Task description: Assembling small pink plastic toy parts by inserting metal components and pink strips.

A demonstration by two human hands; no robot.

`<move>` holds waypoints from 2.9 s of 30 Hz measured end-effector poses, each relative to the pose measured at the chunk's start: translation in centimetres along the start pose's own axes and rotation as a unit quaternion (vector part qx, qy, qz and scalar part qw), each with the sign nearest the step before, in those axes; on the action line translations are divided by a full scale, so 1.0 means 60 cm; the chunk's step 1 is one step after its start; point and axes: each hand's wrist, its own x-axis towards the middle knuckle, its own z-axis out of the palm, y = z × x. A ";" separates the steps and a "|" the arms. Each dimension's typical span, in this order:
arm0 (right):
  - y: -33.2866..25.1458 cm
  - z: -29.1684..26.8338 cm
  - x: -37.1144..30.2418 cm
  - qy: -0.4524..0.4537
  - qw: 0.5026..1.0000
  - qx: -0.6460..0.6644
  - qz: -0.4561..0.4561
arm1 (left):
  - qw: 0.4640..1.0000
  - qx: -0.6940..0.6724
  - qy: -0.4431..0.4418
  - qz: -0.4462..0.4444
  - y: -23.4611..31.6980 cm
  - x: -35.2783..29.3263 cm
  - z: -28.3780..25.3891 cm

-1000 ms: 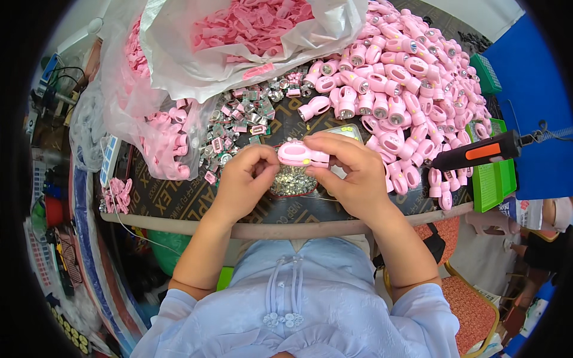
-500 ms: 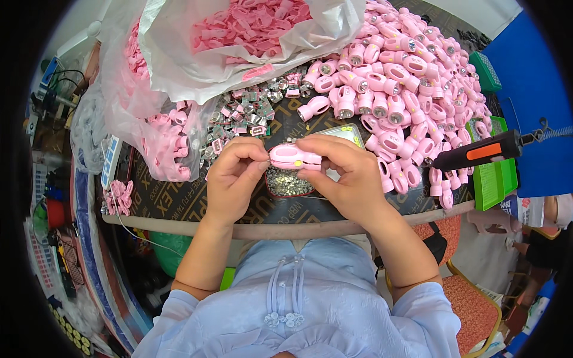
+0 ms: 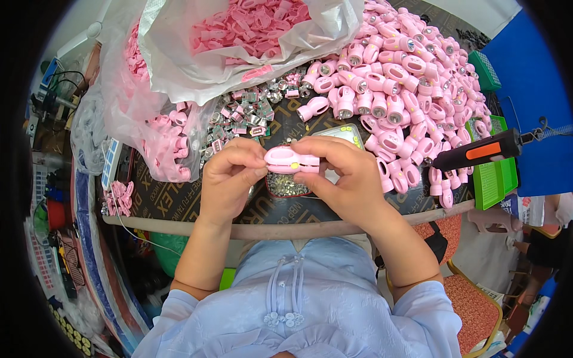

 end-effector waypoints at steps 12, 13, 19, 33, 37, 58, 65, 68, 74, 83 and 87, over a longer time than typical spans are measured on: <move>-0.021 -0.009 0.015 0.004 0.976 -0.174 -0.128 | 0.902 0.398 -0.019 0.166 0.051 0.025 0.030; -0.025 -0.008 0.017 -0.010 0.973 -0.187 -0.138 | 0.907 0.385 -0.037 0.170 0.046 0.029 0.033; -0.028 -0.008 0.009 -0.041 0.993 -0.093 -0.066 | 0.874 0.420 -0.078 0.230 0.039 0.028 0.017; -0.018 0.005 0.014 -0.039 0.976 -0.194 -0.086 | 0.863 0.453 -0.148 0.170 0.041 0.028 0.015; -0.003 0.007 0.036 -0.071 0.994 -0.048 0.070 | 0.966 0.225 -0.114 -0.054 0.004 0.021 0.005; 0.013 0.004 0.017 -0.118 0.984 -0.118 0.062 | 0.927 0.373 -0.044 -0.019 -0.003 -0.011 0.020; 0.002 -0.011 0.031 -0.161 0.973 -0.146 0.075 | 0.912 0.398 -0.087 -0.046 -0.003 -0.015 0.014; -0.003 -0.050 0.071 -0.082 0.975 -0.194 0.069 | 0.892 0.448 -0.049 -0.030 0.009 -0.006 0.004; 0.024 -0.184 0.152 0.220 0.765 -0.585 -0.155 | 0.759 0.651 0.002 0.031 0.050 -0.003 -0.044; 0.069 -0.233 0.198 0.149 0.734 -0.642 -0.163 | 0.724 0.690 0.012 -0.014 0.046 -0.022 -0.042; 0.064 -0.231 0.204 0.143 0.721 -0.656 -0.173 | 0.718 0.696 0.010 -0.006 0.031 -0.022 -0.045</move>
